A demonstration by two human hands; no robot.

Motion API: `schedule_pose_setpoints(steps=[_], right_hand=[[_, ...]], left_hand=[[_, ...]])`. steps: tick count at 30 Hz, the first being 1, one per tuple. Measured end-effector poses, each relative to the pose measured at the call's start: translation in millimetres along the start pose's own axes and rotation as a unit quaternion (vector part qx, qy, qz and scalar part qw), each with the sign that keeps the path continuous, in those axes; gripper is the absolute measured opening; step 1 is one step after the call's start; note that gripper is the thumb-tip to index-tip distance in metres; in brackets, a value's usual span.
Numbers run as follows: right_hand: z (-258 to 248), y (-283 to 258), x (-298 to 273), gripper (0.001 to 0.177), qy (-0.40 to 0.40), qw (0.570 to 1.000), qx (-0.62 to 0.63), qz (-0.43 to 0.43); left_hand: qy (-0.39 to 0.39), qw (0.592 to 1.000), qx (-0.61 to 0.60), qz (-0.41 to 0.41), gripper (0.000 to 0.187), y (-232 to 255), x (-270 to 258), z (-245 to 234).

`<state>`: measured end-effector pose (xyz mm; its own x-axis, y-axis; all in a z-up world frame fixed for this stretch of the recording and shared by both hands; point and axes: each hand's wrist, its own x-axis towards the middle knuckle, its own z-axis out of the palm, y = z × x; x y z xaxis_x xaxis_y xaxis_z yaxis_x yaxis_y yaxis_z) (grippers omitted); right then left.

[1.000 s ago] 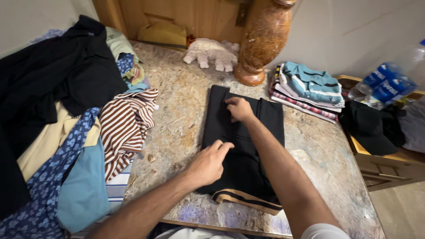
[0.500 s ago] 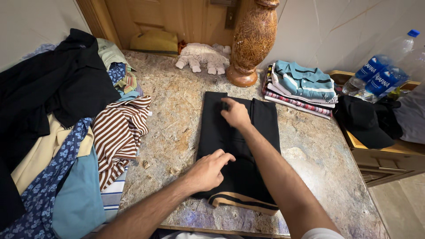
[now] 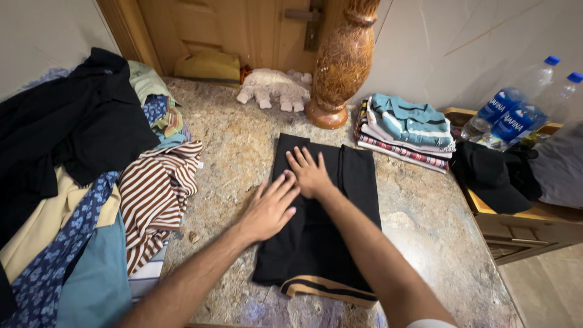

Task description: The person folds a blue and white striped shirt and a black shirt on a counter, smoothing the fabric and folding the sleeves and body before stacking them.

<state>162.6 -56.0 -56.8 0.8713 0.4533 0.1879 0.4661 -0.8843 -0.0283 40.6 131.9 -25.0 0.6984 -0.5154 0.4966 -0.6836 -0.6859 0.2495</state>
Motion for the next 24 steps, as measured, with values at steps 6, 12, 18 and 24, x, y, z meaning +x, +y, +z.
schedule_pose_setpoints(steps=[6, 12, 18, 24], right_hand=[[16, 34, 10, 0.067, 0.004, 0.979, 0.201, 0.02], [-50, 79, -113, 0.057, 0.159, 0.939, 0.305, 0.011], [-81, 67, -269, 0.069, 0.06, 0.964, 0.253, 0.06], [-92, 44, -312, 0.075, 0.008, 0.955, 0.294, 0.049]], left_hand=[[-0.151, 0.988, -0.023, -0.009, 0.058, -20, -12, 25], [-0.155, 0.961, -0.226, 0.031, 0.073, -69, -24, 12], [-0.242, 0.942, -0.229, 0.03, 0.073, -53, -37, -27], [-0.302, 0.929, -0.205, 0.062, 0.06, -27, -41, -38]])
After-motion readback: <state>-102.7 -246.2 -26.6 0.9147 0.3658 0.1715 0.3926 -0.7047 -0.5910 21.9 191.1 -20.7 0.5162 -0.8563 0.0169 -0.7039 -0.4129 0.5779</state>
